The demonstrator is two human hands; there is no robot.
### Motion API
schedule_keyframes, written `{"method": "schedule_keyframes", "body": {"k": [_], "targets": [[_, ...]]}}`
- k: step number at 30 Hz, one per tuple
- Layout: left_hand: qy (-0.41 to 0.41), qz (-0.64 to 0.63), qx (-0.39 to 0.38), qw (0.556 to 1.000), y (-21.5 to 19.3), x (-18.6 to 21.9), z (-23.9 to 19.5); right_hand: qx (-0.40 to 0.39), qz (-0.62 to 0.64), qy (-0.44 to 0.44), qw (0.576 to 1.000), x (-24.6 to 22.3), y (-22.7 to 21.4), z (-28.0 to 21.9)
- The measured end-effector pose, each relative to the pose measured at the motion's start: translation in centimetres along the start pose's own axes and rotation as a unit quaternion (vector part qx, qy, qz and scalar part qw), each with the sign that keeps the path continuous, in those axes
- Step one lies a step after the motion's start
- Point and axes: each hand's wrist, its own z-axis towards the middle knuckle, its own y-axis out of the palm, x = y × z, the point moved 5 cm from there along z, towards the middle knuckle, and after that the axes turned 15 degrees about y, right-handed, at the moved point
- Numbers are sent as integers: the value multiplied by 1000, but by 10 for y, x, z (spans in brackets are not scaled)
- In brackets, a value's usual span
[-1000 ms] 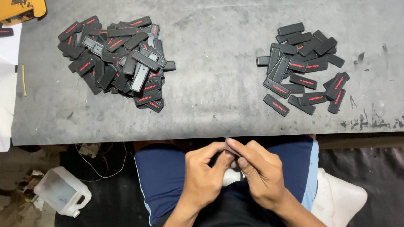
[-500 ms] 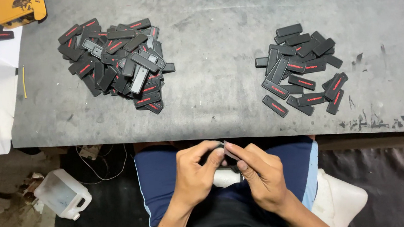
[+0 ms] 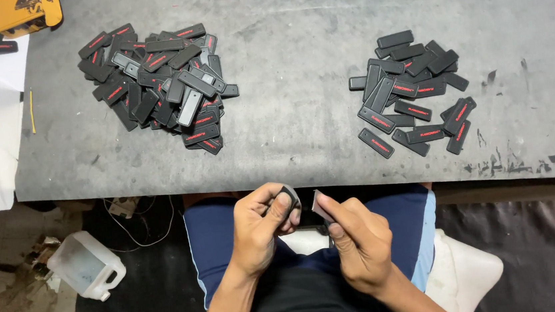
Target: Inspecting and cleaning small black leather tags by rubbing the edges with fingers
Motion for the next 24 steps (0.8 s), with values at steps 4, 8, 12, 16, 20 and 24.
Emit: {"method": "schedule_keyframes", "body": {"k": [4, 8, 12, 16, 20, 24], "targets": [[-25, -20, -8, 999, -1, -13, -8, -26, -14, -33, 999, -6, 7, 12], [-44, -107, -60, 991, 9, -8, -10, -68, 16, 44, 997, 7, 9, 26], [-40, -77, -99, 991, 14, 1, -7, -33, 77, 164, 983, 17, 3, 26], [-35, 24, -112, 993, 19, 10, -3, -40, 196, 201, 959, 20, 1, 22], [6, 214, -135, 967, 21, 23, 0, -75, 185, 227, 953, 19, 2, 19], [-34, 164, -2, 986, -6, 3, 1, 3, 167, 285, 944, 29, 2, 8]]}}
